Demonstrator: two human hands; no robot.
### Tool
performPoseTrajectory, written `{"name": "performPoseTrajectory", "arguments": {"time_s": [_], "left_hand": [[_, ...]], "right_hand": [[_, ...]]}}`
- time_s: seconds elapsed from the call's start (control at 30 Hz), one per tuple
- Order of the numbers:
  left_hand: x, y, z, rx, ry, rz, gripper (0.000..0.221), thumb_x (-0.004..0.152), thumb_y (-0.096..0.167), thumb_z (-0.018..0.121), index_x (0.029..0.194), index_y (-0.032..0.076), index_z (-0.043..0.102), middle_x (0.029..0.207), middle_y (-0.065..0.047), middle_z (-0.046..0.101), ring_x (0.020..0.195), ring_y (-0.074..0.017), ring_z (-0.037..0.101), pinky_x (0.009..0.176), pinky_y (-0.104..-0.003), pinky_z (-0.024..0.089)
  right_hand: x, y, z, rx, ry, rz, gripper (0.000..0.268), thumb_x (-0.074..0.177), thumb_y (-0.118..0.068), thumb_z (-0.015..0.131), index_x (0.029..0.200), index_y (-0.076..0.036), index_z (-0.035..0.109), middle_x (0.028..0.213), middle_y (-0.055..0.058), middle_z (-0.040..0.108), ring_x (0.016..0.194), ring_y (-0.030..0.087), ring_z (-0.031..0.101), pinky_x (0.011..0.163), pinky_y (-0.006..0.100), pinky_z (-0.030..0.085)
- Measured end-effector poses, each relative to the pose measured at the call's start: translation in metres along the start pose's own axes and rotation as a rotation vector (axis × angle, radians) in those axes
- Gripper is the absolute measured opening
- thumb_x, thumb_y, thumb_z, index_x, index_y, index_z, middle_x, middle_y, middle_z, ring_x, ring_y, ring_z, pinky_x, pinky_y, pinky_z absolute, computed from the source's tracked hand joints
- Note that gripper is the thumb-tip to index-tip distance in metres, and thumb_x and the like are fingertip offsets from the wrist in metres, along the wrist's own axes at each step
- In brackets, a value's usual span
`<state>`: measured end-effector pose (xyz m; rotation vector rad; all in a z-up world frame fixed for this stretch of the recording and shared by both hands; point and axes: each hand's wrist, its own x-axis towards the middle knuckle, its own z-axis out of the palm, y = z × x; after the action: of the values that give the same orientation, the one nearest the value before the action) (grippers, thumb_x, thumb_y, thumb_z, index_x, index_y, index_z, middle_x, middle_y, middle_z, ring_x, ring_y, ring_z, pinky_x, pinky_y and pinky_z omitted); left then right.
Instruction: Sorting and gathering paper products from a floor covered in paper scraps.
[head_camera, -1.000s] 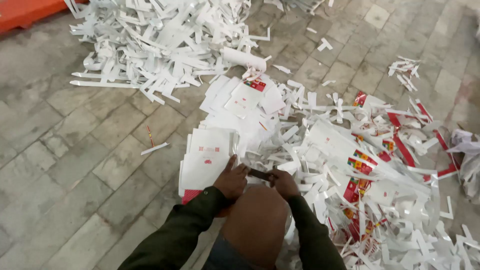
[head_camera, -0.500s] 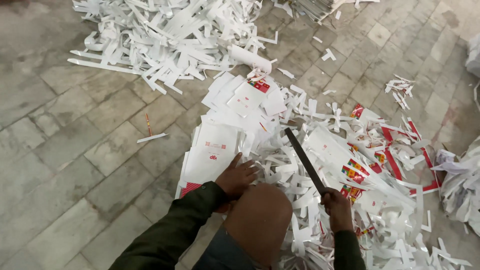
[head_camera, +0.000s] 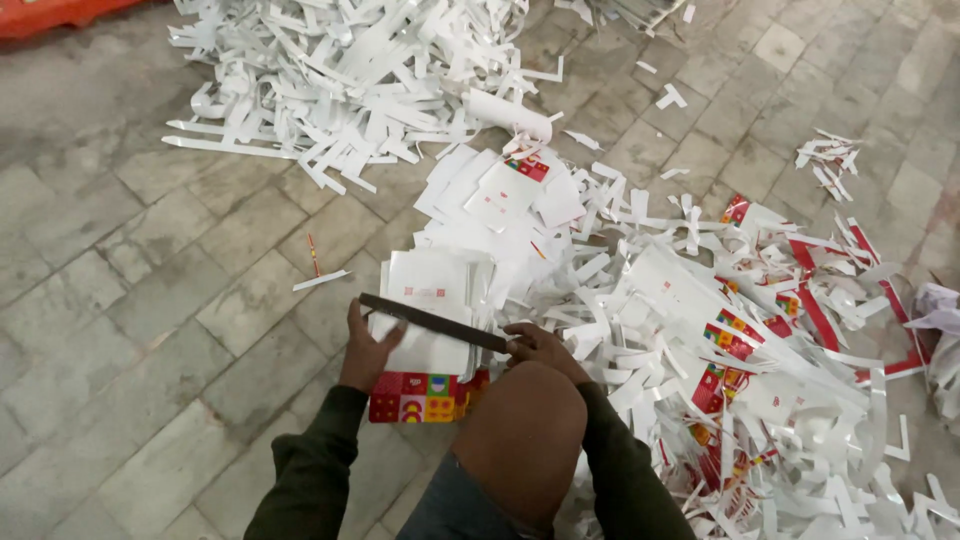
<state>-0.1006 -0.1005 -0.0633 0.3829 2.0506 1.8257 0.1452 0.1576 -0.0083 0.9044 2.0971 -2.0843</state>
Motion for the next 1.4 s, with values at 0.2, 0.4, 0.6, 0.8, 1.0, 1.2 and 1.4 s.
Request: {"name": "performPoseTrajectory", "arguments": {"time_s": [0.2,0.4,0.6,0.8,1.0,1.2,1.4], "left_hand": [[-0.033,0.034,0.011,0.204,-0.106,-0.029,0.118,0.075,0.018,0.083,0.161,0.001,0.004,0.141,-0.02,0.057,0.119,-0.0267,0.064,0.098,-0.035,0.053],[-0.025,0.03,0.007,0.225,-0.137,0.008,0.116,0.076,0.014,0.081,0.161,-0.001,0.003,0.135,-0.021,0.062,0.115,-0.0279,0.066,0.098,-0.034,0.051],[-0.021,0.007,-0.013,0.401,-0.191,0.197,0.108,0.081,0.016,0.088,0.161,-0.004,0.018,0.154,-0.03,0.044,0.133,-0.0332,0.053,0.107,-0.038,0.046],[-0.015,0.027,-0.029,0.296,-0.29,0.181,0.106,0.092,0.012,0.083,0.164,-0.009,0.008,0.165,-0.031,0.033,0.154,-0.0378,0.04,0.126,-0.045,0.034],[-0.053,0.142,0.007,0.719,0.012,0.359,0.067,0.108,-0.003,0.063,0.159,-0.006,0.019,0.156,-0.029,0.034,0.14,-0.0451,0.045,0.121,-0.051,0.034],[-0.101,0.233,0.077,0.023,-0.341,0.74,0.044,0.106,-0.009,0.057,0.148,-0.009,0.048,0.15,-0.021,0.043,0.137,-0.0308,0.054,0.119,-0.043,0.044],[-0.154,0.267,0.117,-0.018,-0.533,0.766,0.014,0.115,-0.004,0.061,0.127,-0.011,0.059,0.136,-0.022,0.065,0.121,-0.0256,0.064,0.109,-0.035,0.055]], "right_hand": [[0.029,0.022,-0.009,0.141,0.251,-0.044,0.044,0.097,-0.038,0.064,0.127,-0.006,0.065,0.114,0.007,0.075,0.089,0.013,0.072,0.08,0.032,0.056],[0.085,0.004,0.01,0.256,0.342,0.099,0.026,0.094,-0.026,0.064,0.106,-0.004,0.068,0.088,0.006,0.071,0.07,0.018,0.067,0.06,0.032,0.049],[0.057,0.055,-0.004,0.178,0.743,-0.055,0.025,0.094,-0.019,0.064,0.086,0.004,0.06,0.07,0.011,0.065,0.062,0.018,0.066,0.058,0.037,0.054],[-0.126,0.101,0.014,-0.299,0.923,-0.019,0.028,0.098,-0.026,0.067,0.107,0.0,0.06,0.098,0.016,0.065,0.091,0.03,0.064,0.084,0.046,0.049],[-0.246,0.21,0.07,-0.949,0.668,0.04,0.066,0.08,-0.031,0.075,0.134,-0.003,0.051,0.143,0.025,0.044,0.125,0.042,0.046,0.098,0.055,0.038],[-0.257,0.347,0.101,-0.953,0.337,0.358,0.037,0.093,-0.013,0.059,0.128,-0.005,0.061,0.131,0.018,0.064,0.12,0.037,0.062,0.099,0.051,0.051],[-0.279,0.346,0.072,-0.746,0.176,0.705,0.034,0.092,-0.029,0.063,0.115,-0.005,0.071,0.116,0.02,0.072,0.106,0.04,0.07,0.084,0.057,0.055]]}}
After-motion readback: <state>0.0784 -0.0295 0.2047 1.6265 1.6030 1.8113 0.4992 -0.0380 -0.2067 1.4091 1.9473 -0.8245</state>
